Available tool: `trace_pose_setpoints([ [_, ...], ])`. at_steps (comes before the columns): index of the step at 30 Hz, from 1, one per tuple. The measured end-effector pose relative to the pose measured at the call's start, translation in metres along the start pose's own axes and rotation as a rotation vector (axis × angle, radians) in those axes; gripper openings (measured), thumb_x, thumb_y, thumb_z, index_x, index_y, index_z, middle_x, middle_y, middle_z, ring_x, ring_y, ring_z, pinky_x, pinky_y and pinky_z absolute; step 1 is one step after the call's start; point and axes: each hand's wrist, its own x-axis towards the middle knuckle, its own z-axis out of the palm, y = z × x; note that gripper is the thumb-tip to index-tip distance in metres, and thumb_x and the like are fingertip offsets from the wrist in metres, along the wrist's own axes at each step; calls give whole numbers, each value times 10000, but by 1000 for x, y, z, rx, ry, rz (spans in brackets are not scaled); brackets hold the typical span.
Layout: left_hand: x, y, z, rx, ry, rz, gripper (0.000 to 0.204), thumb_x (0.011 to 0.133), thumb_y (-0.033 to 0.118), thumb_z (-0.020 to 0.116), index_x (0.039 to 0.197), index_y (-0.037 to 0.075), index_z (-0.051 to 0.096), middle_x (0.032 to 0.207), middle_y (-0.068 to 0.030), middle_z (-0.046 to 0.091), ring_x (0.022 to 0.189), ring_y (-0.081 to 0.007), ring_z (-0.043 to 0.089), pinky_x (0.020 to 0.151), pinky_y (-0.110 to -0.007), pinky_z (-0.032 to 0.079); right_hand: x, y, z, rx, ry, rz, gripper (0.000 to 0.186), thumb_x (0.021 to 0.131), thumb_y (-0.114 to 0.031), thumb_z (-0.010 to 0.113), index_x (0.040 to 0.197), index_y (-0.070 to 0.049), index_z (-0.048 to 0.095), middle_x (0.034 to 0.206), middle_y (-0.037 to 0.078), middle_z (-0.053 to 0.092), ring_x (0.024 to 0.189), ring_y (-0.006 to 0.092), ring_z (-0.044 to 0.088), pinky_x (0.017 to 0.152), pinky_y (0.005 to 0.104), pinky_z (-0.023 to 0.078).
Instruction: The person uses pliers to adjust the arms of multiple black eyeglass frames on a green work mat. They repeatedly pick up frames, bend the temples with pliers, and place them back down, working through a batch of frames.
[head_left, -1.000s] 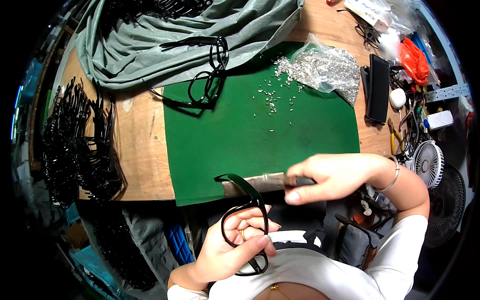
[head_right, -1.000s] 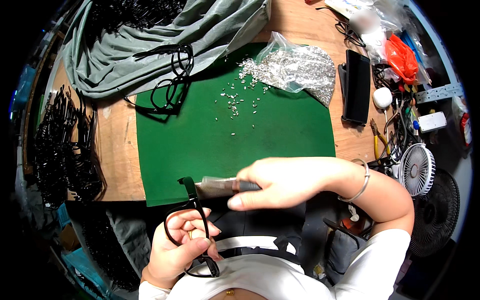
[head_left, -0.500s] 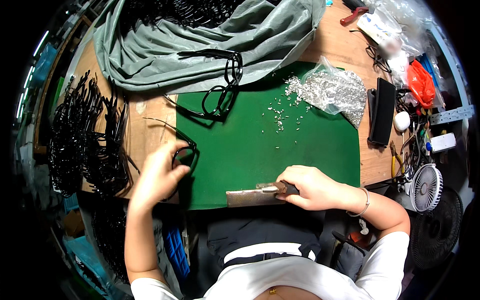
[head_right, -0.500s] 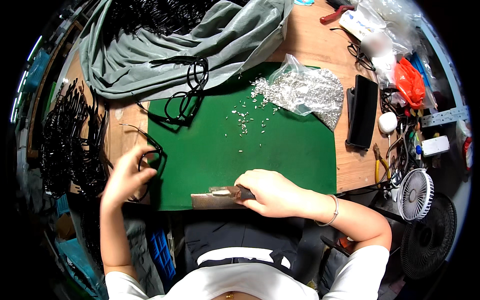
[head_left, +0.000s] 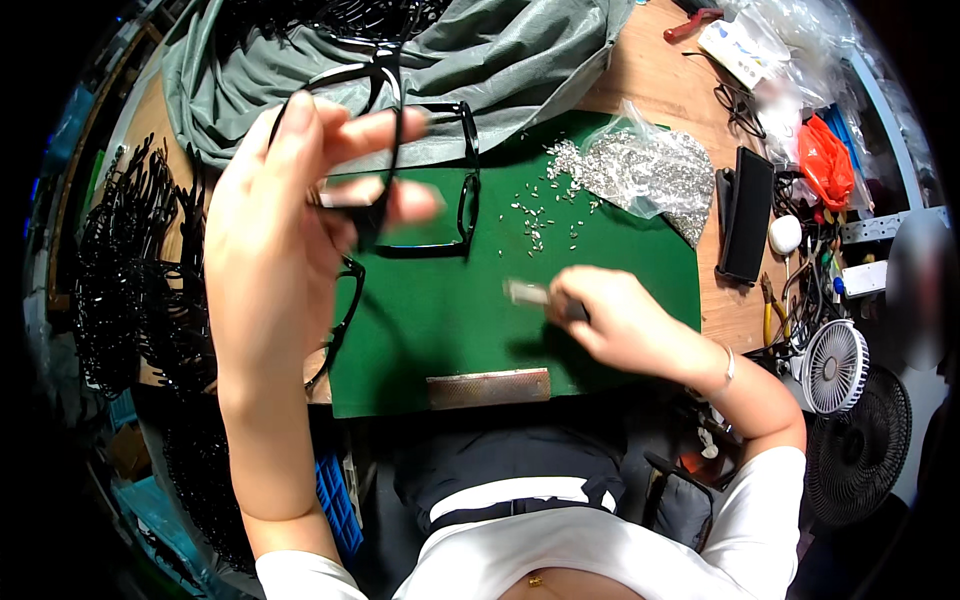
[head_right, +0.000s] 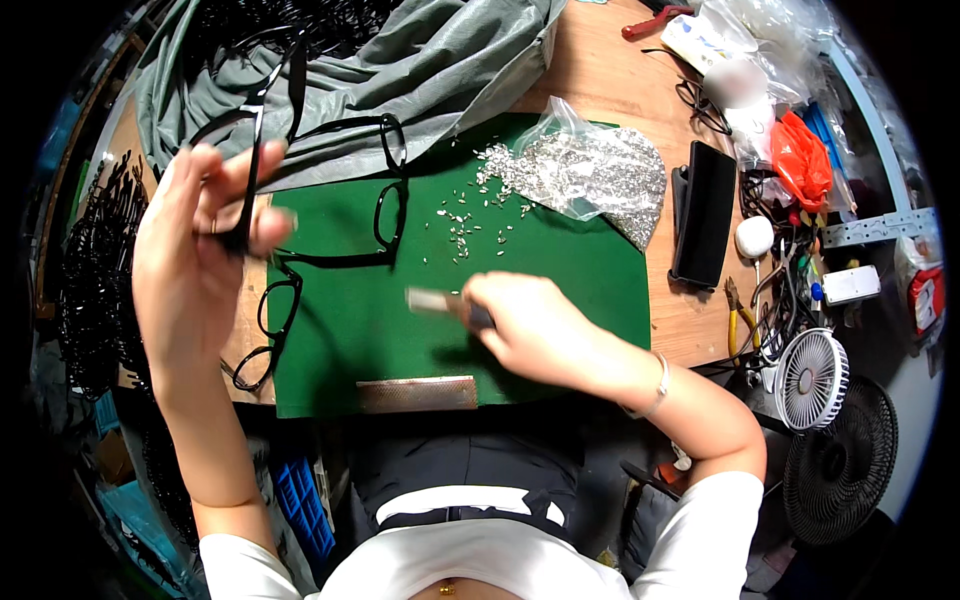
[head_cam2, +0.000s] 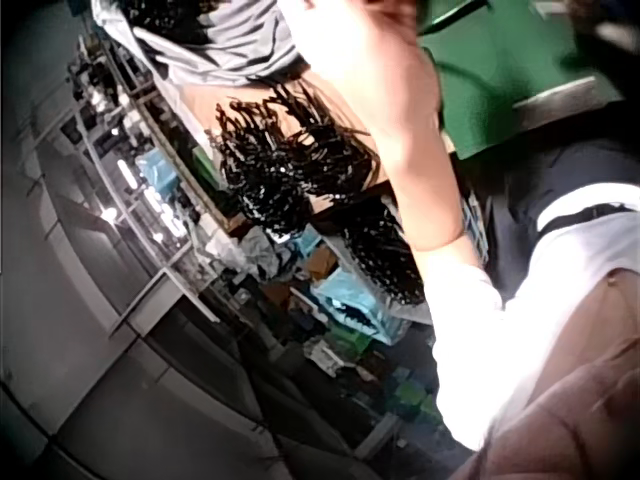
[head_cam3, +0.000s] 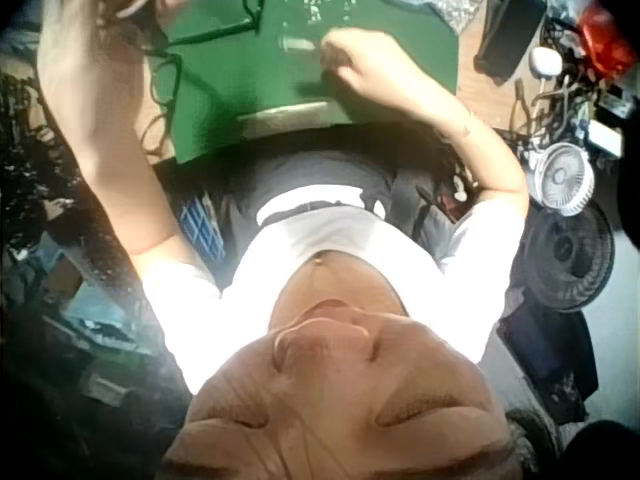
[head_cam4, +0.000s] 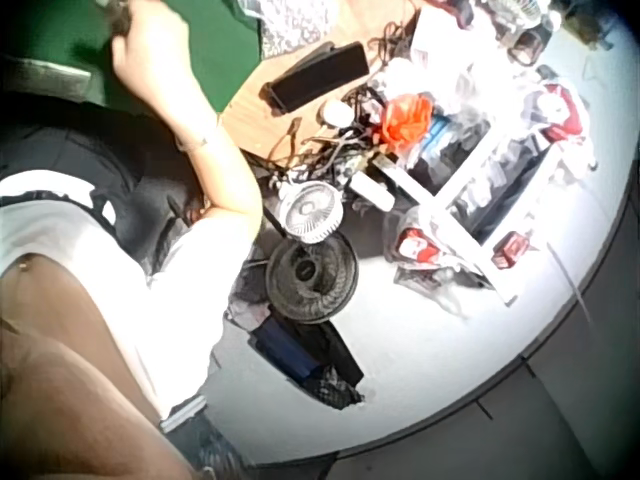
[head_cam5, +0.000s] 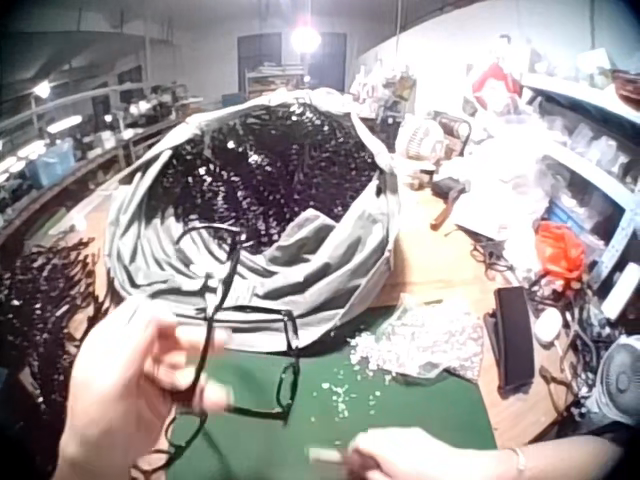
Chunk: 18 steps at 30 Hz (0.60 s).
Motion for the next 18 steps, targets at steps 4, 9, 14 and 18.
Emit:
trace_pose_setpoints([
  [4,-70,2,11,-42,-75,-9,258,866,130,455,1056,-4,342,887,-191,581,455,-173,547,465,-283,513,24,10,14,-215,68,96,104,710,-65,535,776,3,493,722,172,534,705,334,542,637,413,442],
  [9,-140,-37,-6,109,-295,-131,778,641,-155,641,1216,30,151,1081,-255,511,778,-168,602,713,-235,475,26,9,18,-295,30,49,92,701,-43,514,756,28,492,726,186,540,713,349,541,648,426,442],
  [14,-154,-63,4,167,-134,-59,961,646,-152,634,1324,73,-10,1102,-237,490,777,-107,574,710,-197,437,25,4,10,-204,-35,114,117,701,-65,550,764,20,501,725,179,544,708,341,543,647,419,444],
  [18,-135,-66,5,48,-233,-56,1011,646,-140,640,1324,108,-68,1121,-247,440,700,-78,544,690,-213,440,20,5,17,-371,16,60,159,698,-98,588,779,10,503,731,160,545,717,319,546,648,403,440],
])
